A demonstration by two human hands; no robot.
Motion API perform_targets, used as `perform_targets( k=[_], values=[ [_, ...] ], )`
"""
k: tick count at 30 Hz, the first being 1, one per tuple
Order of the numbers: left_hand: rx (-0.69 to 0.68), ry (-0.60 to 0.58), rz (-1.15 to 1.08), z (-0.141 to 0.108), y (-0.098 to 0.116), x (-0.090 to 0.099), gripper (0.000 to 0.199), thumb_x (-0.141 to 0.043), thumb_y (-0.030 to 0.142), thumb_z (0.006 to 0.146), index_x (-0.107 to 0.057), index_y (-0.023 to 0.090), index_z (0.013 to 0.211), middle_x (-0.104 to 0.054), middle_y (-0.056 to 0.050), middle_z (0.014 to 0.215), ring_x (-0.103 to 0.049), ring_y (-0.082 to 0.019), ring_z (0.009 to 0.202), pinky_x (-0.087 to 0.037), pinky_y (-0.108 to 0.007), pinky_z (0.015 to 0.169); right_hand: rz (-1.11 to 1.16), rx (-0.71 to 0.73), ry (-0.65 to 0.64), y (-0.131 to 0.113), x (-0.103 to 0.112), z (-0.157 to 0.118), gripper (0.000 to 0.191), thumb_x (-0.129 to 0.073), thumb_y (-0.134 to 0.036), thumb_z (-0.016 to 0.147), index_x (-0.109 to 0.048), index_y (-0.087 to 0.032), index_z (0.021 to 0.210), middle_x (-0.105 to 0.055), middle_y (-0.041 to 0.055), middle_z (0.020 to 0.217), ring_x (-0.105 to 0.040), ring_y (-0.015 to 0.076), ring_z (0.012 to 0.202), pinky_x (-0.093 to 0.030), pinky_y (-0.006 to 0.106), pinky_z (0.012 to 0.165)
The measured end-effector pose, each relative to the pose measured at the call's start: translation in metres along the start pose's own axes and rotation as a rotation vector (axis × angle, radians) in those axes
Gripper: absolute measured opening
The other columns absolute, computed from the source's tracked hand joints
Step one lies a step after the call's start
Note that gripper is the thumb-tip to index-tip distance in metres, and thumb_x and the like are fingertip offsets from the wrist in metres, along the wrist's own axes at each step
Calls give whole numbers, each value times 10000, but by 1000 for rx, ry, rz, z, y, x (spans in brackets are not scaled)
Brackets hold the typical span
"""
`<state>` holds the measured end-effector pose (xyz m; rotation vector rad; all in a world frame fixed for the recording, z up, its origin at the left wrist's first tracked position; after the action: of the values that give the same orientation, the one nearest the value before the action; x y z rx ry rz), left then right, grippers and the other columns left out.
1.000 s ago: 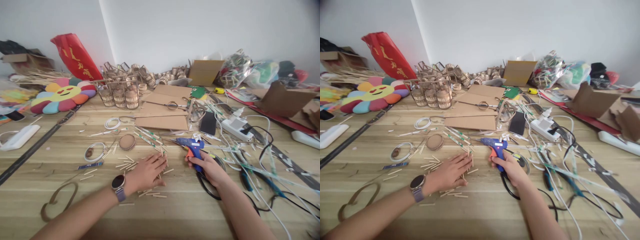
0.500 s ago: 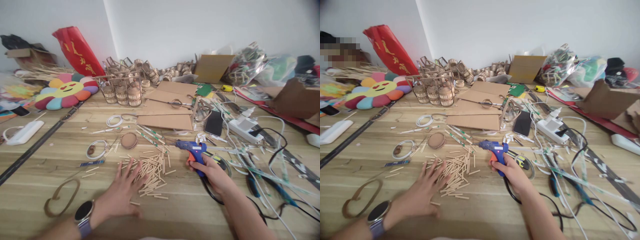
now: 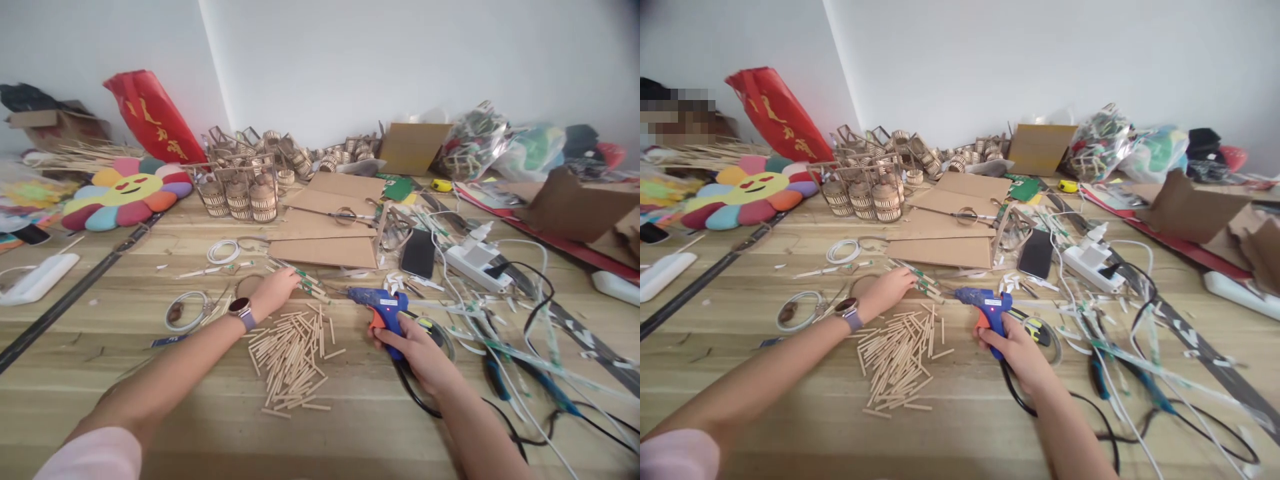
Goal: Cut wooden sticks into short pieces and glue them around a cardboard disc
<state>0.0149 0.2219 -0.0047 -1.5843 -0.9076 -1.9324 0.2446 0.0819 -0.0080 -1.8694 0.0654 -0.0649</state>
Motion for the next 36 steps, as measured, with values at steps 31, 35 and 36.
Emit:
perform_targets(
  k=[31,35,36],
  values=[
    [-164,-45,-172,26,95,7,306,-479,132,891,-605,162,1168,-725,-86,1060,-649,-213,985,-510,-338,847,106,37,81,-6,13,-1,357,-840,-428,587,-604,-208,741,-674,12,713,-580,162,643,-458,287,652],
    [-126,89,-486,10,89,26,429,-499,160,897,-485,187,1324,-647,-82,1296,-613,-193,1161,-480,-349,990,174,68,173,-10,24,-1,373,-851,-408,547,-603,-207,741,-649,-2,692,-549,141,595,-449,276,600],
    [-65,128,-475,-2,79,31,285,-496,184,905,-593,187,1173,-667,-84,1261,-633,-207,1128,-490,-362,977,183,73,196,-11,27,0,372,-855,-398,541,-608,-206,742,-651,-2,693,-547,138,596,-448,271,598]
  ],
)
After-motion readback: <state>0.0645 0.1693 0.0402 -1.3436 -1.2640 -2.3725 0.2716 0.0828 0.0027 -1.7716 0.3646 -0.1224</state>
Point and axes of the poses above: each hand's wrist, its own z-axis towards the middle knuckle, its own x-axis out of the back of the hand, y = z × x, the point moved 5 cm from there along z, towards the middle knuckle
